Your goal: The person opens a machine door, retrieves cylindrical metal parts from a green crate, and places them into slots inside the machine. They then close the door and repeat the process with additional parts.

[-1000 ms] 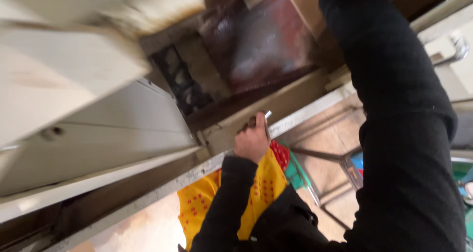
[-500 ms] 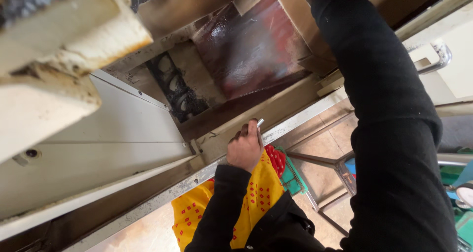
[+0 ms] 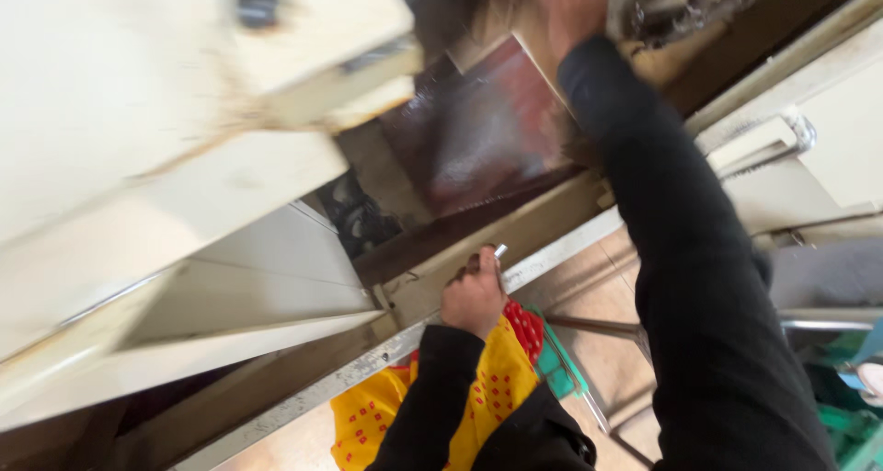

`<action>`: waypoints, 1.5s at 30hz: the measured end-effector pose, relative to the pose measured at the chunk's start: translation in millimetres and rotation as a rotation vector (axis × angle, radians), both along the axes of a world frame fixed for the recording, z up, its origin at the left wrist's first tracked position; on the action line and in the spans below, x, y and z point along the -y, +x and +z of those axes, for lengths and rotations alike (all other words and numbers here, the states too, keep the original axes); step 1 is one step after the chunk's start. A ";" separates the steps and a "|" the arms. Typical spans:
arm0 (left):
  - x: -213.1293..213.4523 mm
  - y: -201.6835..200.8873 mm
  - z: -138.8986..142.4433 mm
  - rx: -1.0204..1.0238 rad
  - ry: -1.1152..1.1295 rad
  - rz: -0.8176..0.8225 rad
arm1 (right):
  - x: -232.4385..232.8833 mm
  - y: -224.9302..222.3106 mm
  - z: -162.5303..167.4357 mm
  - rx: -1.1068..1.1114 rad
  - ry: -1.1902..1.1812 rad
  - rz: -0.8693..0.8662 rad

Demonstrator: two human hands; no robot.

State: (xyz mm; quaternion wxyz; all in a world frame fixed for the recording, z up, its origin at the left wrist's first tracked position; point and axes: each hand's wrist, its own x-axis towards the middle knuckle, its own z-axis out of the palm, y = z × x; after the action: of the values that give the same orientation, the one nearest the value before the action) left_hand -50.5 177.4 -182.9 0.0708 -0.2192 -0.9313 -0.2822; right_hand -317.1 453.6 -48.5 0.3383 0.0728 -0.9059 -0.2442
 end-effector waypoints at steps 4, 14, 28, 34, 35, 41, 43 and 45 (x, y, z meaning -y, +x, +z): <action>-3.0 -0.3 -0.2 0.024 -0.022 -0.005 | 67.0 21.1 -24.7 -0.075 -0.179 0.186; -3.0 2.4 -1.6 -0.054 0.016 0.009 | 57.0 -55.9 -2.0 0.025 -0.435 -0.096; -4.5 3.0 4.1 -0.041 -0.044 -0.023 | 134.0 -33.4 -72.2 0.125 -0.644 0.161; -4.8 -0.1 14.6 0.153 -0.128 -0.057 | 127.2 -30.7 -76.1 0.099 -0.665 0.146; -4.9 0.2 16.2 0.199 -0.129 -0.065 | 128.7 -34.1 -73.9 0.092 -0.681 0.140; -4.7 -6.3 14.6 0.223 -0.056 -0.111 | 114.1 16.9 -48.9 -0.128 -0.924 0.228; -7.5 -9.3 11.3 0.249 -0.033 -0.062 | 74.8 85.9 -42.5 -0.503 -1.008 0.315; -10.4 -7.5 8.4 0.265 -0.023 -0.026 | 19.2 157.8 -37.3 -0.891 -0.967 0.194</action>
State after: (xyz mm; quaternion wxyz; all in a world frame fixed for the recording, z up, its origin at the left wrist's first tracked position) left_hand -58.0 187.8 -174.5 -0.0592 -0.1927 -0.9327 -0.2991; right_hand -159.3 434.4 -85.8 0.6954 -0.1141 -0.6763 0.2144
